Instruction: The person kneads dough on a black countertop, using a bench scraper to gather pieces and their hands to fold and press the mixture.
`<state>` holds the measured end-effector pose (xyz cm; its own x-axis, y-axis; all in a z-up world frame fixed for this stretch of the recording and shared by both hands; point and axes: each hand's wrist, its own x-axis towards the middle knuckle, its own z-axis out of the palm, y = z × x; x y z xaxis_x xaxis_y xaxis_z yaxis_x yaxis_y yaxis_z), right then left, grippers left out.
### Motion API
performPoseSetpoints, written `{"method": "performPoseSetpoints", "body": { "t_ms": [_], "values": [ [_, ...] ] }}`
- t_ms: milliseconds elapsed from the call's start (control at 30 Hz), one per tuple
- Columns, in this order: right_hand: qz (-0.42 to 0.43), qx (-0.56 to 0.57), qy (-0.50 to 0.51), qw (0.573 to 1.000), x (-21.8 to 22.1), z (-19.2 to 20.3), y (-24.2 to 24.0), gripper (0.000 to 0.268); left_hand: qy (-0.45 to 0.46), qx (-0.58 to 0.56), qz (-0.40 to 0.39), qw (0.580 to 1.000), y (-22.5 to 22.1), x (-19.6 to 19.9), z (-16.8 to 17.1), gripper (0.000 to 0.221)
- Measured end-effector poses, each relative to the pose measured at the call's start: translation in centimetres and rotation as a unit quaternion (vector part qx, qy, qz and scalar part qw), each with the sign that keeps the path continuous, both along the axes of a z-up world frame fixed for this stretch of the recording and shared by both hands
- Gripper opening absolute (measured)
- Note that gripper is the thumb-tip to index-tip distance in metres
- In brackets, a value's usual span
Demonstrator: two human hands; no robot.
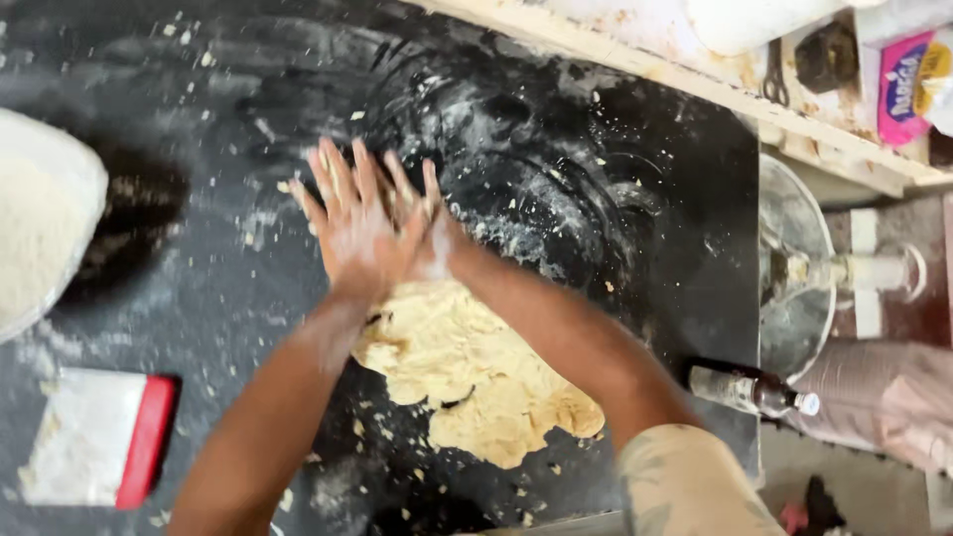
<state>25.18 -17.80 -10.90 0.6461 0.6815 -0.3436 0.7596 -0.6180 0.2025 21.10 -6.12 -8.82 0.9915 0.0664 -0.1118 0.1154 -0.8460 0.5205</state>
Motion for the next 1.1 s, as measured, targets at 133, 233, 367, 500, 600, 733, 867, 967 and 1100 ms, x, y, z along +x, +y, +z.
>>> {"method": "performPoseSetpoints", "body": {
  "t_ms": [133,233,367,500,600,733,867,967,1100],
  "values": [
    [-0.061,0.004,0.084,0.995,-0.6,1.1,0.0,0.103,0.005,0.016,0.026,1.0,-0.5,0.5,-1.0,0.11],
    [-0.12,0.036,0.074,0.989,-4.3,3.1,-0.1,0.102,0.045,0.003,-0.025,0.999,-1.1,-2.1,-1.9,0.094],
    [-0.169,0.058,0.108,0.978,-16.3,4.8,-5.5,0.105,-0.016,-0.075,-0.125,0.989,-3.8,-12.3,-2.3,0.096],
    [-0.182,0.133,0.026,0.974,-28.6,3.9,-9.1,0.1,-0.083,0.029,-0.234,0.968,-7.3,-22.2,-0.6,0.101],
    [-0.19,0.227,-0.086,0.951,-33.4,2.3,-10.5,0.091,-0.112,-0.029,-0.223,0.968,-8.2,-26.6,0.6,0.099],
    [-0.208,0.24,-0.067,0.946,-30.4,1.6,-10.5,0.087,-0.106,0.031,-0.178,0.978,-8.8,-24.1,0.1,0.094],
    [-0.194,0.282,0.021,0.939,-22.7,2.1,-10.4,0.084,-0.103,0.063,-0.185,0.975,-8.1,-16.7,-1.8,0.1],
    [-0.175,0.177,-0.104,0.963,-16.1,0.4,-10.9,0.076,-0.042,0.043,-0.156,0.986,-8.5,-11.0,-2.5,0.079],
    [-0.231,0.104,-0.083,0.964,-9.8,-2.0,-11.6,0.082,0.039,-0.009,-0.085,0.996,-8.3,-4.5,-1.3,0.076]
  ]
}}
